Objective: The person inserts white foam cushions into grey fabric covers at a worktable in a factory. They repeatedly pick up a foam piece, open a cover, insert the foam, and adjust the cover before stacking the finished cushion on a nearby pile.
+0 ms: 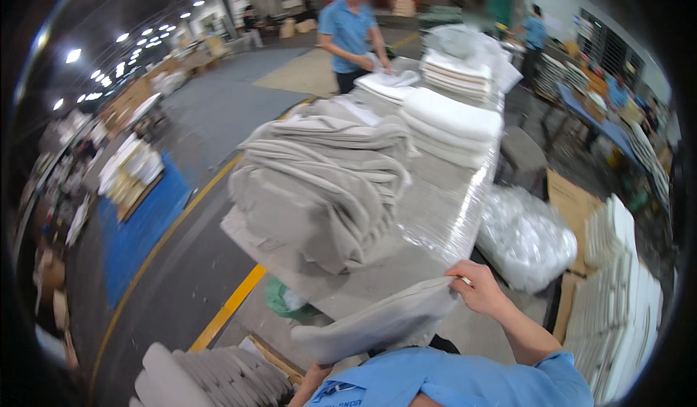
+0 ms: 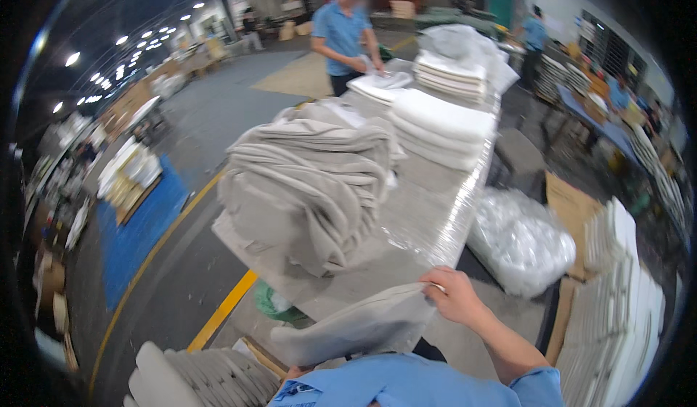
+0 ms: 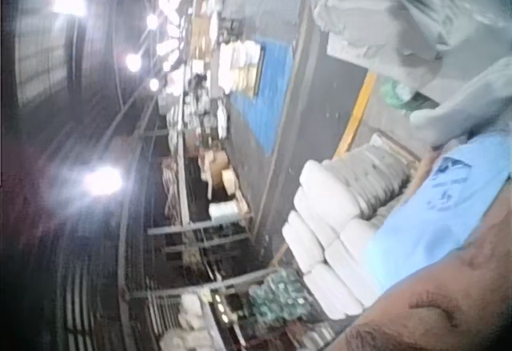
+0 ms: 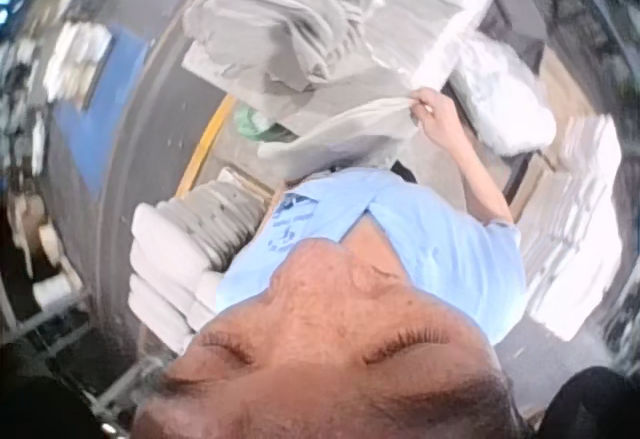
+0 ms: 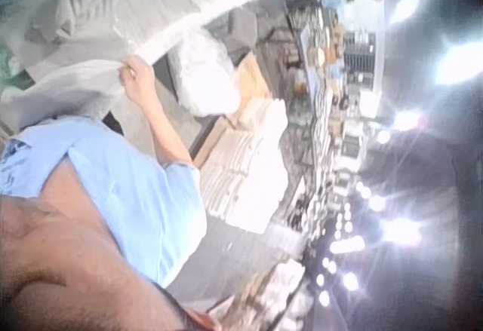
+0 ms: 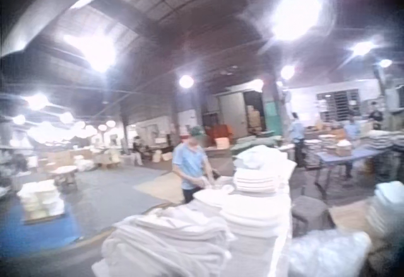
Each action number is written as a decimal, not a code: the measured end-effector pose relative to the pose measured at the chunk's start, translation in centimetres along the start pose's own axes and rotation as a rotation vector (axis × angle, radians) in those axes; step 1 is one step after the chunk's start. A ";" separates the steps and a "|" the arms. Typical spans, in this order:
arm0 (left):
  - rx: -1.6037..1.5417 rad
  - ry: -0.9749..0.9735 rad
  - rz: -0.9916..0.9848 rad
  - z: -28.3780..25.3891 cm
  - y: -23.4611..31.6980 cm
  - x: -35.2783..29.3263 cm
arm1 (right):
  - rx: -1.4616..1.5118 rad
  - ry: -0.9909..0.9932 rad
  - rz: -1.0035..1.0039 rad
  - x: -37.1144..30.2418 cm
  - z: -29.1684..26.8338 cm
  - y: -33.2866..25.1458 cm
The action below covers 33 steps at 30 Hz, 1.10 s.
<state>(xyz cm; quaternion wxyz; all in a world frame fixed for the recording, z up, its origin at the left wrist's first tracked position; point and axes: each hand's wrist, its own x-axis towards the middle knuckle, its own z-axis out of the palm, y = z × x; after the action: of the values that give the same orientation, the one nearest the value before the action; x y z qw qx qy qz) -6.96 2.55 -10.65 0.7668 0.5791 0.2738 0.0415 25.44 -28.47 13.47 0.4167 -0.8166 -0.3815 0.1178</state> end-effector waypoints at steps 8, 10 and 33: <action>-0.038 0.033 -0.204 -1.2 2.2 -0.3 | 0.138 -0.013 0.060 0.8 0.7 0.2; 0.005 -0.025 -0.267 -2.4 2.5 1.3 | 0.125 0.038 0.041 -1.0 0.0 0.4; 1.188 -0.792 0.448 25.8 28.9 5.5 | 1.052 0.457 0.315 -9.6 7.2 8.0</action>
<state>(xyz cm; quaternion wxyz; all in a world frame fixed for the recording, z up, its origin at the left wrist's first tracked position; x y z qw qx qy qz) 17.03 -8.28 18.23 0.3391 0.9094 -0.1709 -0.1698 19.40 -34.04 1.65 0.8143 -0.5521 -0.0467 0.1728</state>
